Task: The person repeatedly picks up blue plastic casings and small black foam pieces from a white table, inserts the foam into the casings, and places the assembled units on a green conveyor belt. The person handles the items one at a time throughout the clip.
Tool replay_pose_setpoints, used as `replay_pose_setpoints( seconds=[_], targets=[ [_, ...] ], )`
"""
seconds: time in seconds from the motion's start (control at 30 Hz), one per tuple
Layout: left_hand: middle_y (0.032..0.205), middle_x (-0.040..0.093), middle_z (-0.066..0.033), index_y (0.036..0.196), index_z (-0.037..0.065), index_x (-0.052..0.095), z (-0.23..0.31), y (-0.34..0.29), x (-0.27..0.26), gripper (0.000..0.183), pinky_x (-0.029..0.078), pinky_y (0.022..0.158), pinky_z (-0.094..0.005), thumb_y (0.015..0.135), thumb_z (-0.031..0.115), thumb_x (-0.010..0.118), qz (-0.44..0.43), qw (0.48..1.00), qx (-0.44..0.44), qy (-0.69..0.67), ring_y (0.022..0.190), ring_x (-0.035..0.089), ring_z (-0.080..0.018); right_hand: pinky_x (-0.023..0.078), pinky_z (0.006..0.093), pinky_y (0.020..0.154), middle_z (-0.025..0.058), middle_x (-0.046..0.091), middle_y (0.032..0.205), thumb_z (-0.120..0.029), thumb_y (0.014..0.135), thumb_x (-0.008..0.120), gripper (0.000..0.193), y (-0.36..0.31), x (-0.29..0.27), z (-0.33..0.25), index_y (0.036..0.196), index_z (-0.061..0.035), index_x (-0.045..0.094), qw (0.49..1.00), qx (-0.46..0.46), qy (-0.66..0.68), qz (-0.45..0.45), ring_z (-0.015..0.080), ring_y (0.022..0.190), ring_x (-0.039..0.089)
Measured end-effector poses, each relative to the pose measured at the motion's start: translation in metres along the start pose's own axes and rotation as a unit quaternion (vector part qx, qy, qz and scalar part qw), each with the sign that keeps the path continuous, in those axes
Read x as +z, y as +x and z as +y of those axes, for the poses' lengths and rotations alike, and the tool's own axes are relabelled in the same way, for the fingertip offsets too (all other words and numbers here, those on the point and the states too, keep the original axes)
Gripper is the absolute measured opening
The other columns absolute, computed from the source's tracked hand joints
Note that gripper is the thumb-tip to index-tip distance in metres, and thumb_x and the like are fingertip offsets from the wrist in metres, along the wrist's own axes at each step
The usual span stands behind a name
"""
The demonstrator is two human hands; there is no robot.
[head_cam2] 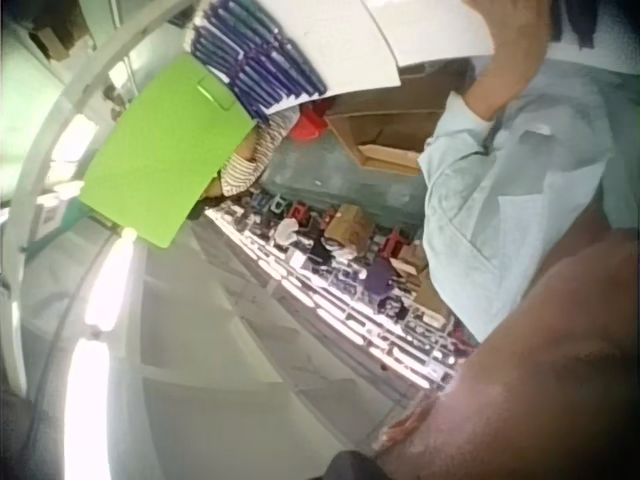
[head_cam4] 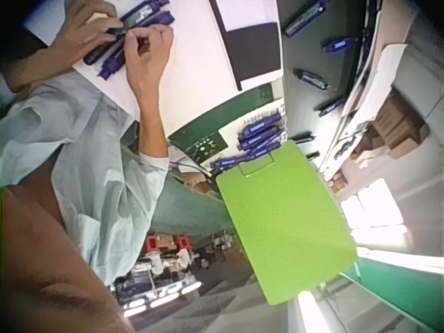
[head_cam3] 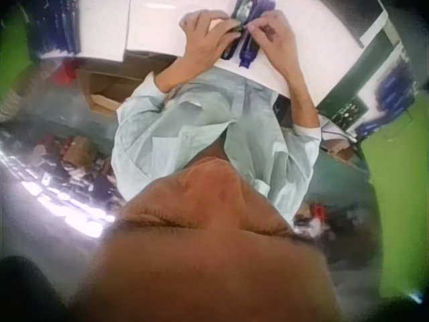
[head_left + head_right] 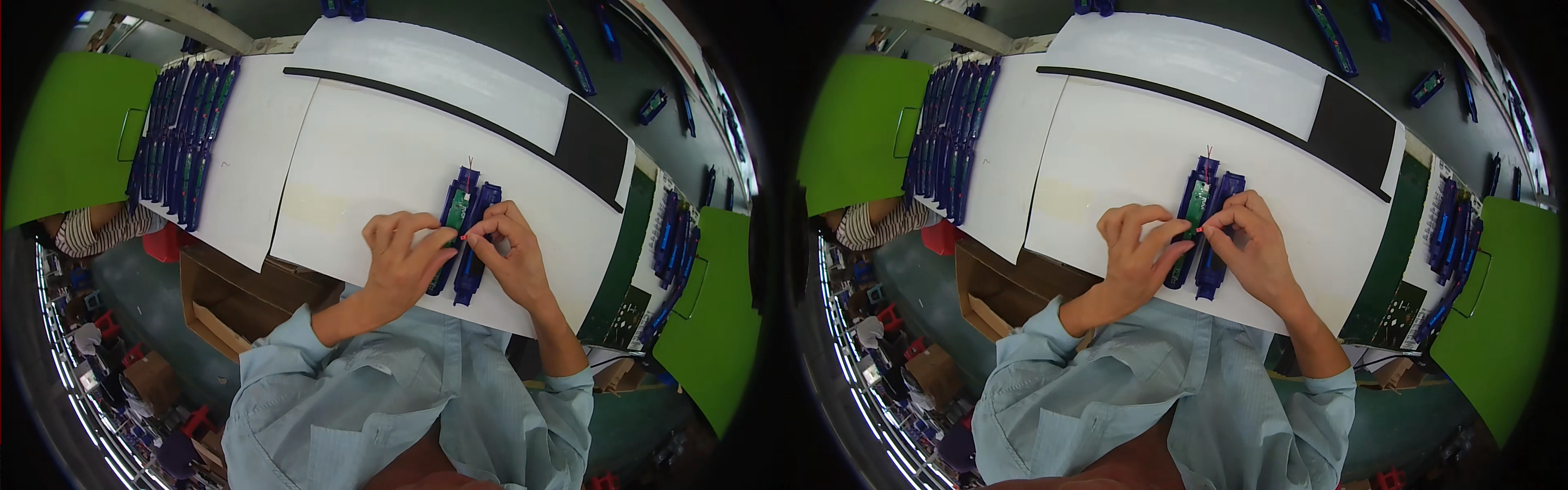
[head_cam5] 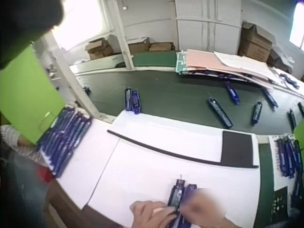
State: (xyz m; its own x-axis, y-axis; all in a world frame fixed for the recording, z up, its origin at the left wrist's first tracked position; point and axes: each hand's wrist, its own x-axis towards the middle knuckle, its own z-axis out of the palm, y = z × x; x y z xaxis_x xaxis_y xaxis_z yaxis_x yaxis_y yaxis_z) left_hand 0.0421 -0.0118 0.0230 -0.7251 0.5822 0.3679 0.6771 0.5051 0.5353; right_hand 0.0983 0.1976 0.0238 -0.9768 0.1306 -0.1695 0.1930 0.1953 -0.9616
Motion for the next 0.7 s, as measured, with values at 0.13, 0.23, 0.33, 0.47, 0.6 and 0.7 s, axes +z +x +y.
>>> replay_pose_setpoints(
  seconds=[0.13, 0.23, 0.33, 0.47, 0.6, 0.7],
  targets=[
    [0.116, 0.065, -0.0017, 0.107, 0.015, 0.076, -0.011, 0.009, 0.011, 0.024, 0.032, 0.096, -0.0440, 0.086, 0.017, 0.085, 0.014, 0.997, 0.069, 0.021, 0.112, 0.051, -0.0251, 0.049, 0.0306, 0.084, 0.0075, 0.057, 0.107, -0.002, 0.092, 0.079, 0.011, -0.003, 0.004, 0.003, 0.101, -0.0019, 0.073, 0.999, -0.037, -0.022, 0.009, 0.0201, 0.098, 0.059],
    [0.112, 0.065, -0.0025, 0.103, 0.013, 0.075, -0.009, 0.013, 0.011, 0.016, 0.032, 0.096, -0.0432, 0.089, 0.015, 0.083, -0.013, 0.998, -0.016, -0.060, 0.111, 0.051, -0.0249, 0.049, 0.0312, 0.084, 0.0084, 0.057, 0.107, -0.001, 0.091, 0.079, 0.012, -0.007, 0.010, 0.004, 0.102, -0.0021, 0.073, 0.997, -0.057, -0.022, 0.044, 0.0210, 0.098, 0.060],
    [0.111, 0.062, -0.0027, 0.101, 0.012, 0.074, -0.002, 0.011, 0.008, 0.011, 0.031, 0.099, -0.0454, 0.092, 0.014, 0.078, -0.068, 0.979, -0.112, -0.158, 0.111, 0.052, -0.0268, 0.050, 0.0316, 0.084, 0.0086, 0.057, 0.106, 0.000, 0.091, 0.078, 0.013, -0.010, 0.019, 0.015, 0.102, -0.0026, 0.074, 0.993, -0.083, -0.018, 0.082, 0.0210, 0.097, 0.060],
    [0.113, 0.061, -0.0038, 0.101, 0.011, 0.074, 0.002, 0.006, 0.010, 0.011, 0.032, 0.099, -0.0445, 0.091, 0.013, 0.079, -0.065, 0.973, -0.113, -0.189, 0.112, 0.050, -0.0274, 0.050, 0.0330, 0.085, 0.0088, 0.057, 0.106, -0.001, 0.091, 0.079, 0.011, -0.011, 0.016, 0.014, 0.100, -0.0030, 0.074, 0.996, -0.068, -0.008, 0.064, 0.0218, 0.098, 0.060],
    [0.116, 0.062, -0.0045, 0.104, 0.012, 0.075, 0.000, -0.001, -0.002, 0.019, 0.033, 0.099, -0.0426, 0.088, 0.012, 0.084, -0.031, 0.992, -0.081, -0.090, 0.113, 0.050, -0.0268, 0.050, 0.0356, 0.087, 0.0091, 0.057, 0.106, -0.002, 0.088, 0.079, 0.011, -0.008, 0.007, 0.005, 0.097, -0.0033, 0.073, 0.989, -0.104, -0.088, 0.058, 0.0257, 0.102, 0.059],
    [0.118, 0.062, -0.0037, 0.106, 0.013, 0.075, 0.003, -0.012, -0.012, 0.025, 0.033, 0.099, -0.0432, 0.084, 0.013, 0.086, -0.045, 0.997, -0.056, -0.014, 0.115, 0.050, -0.0264, 0.050, 0.0382, 0.090, 0.0088, 0.059, 0.107, -0.002, 0.085, 0.079, 0.012, -0.001, 0.005, -0.006, 0.095, -0.0039, 0.072, 0.976, -0.131, -0.171, 0.029, 0.0282, 0.104, 0.058]
  ],
)
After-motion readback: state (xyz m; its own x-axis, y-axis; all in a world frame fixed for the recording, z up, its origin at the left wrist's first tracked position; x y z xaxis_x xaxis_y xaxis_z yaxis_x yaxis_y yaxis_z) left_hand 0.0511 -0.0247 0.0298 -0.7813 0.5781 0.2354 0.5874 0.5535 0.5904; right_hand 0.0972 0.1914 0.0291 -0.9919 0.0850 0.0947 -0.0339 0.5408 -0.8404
